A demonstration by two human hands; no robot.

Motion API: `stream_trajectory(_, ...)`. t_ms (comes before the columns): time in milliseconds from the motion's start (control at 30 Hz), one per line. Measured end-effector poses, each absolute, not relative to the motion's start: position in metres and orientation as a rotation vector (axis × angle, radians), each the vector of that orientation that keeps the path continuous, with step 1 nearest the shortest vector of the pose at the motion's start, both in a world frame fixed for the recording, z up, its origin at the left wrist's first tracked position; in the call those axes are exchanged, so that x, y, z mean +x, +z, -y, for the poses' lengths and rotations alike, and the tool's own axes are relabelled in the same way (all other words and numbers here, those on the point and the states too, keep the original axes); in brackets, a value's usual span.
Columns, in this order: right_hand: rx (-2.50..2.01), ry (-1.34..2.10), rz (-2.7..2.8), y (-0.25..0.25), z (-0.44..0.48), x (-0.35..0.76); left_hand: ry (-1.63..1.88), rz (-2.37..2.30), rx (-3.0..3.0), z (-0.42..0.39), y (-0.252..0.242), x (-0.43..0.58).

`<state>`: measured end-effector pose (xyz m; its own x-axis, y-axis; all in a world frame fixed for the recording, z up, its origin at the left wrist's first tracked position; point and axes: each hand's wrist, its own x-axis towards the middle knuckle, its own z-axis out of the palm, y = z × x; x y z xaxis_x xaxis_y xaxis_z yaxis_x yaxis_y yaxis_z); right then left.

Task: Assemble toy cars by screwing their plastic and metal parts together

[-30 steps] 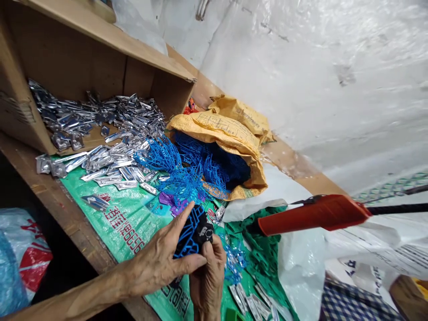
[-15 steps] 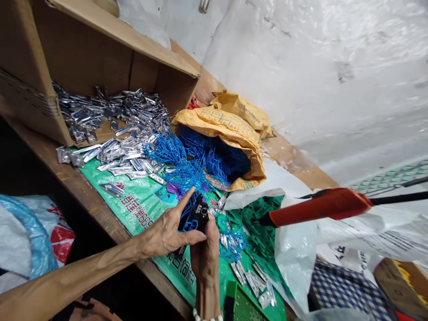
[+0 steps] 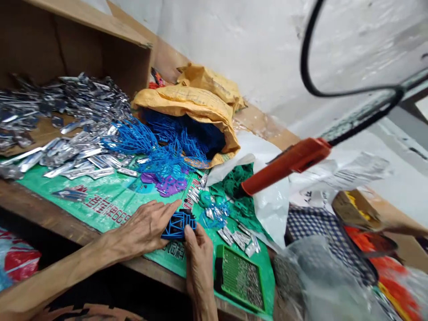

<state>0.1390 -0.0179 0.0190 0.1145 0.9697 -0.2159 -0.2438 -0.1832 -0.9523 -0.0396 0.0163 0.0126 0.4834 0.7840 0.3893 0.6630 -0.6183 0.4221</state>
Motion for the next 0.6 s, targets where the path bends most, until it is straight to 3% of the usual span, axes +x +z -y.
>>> stream_trajectory(167, -1.212, 1.437, 0.721, 0.015, 0.022, 0.138, 0.572, -1.180, 2.570, -0.019, 0.015, -0.039)
stream_trajectory(600, -1.228, 1.513, 0.634, 0.016, 0.025, 0.136, 0.646, -1.206, 2.606, -0.022, -0.015, -0.039)
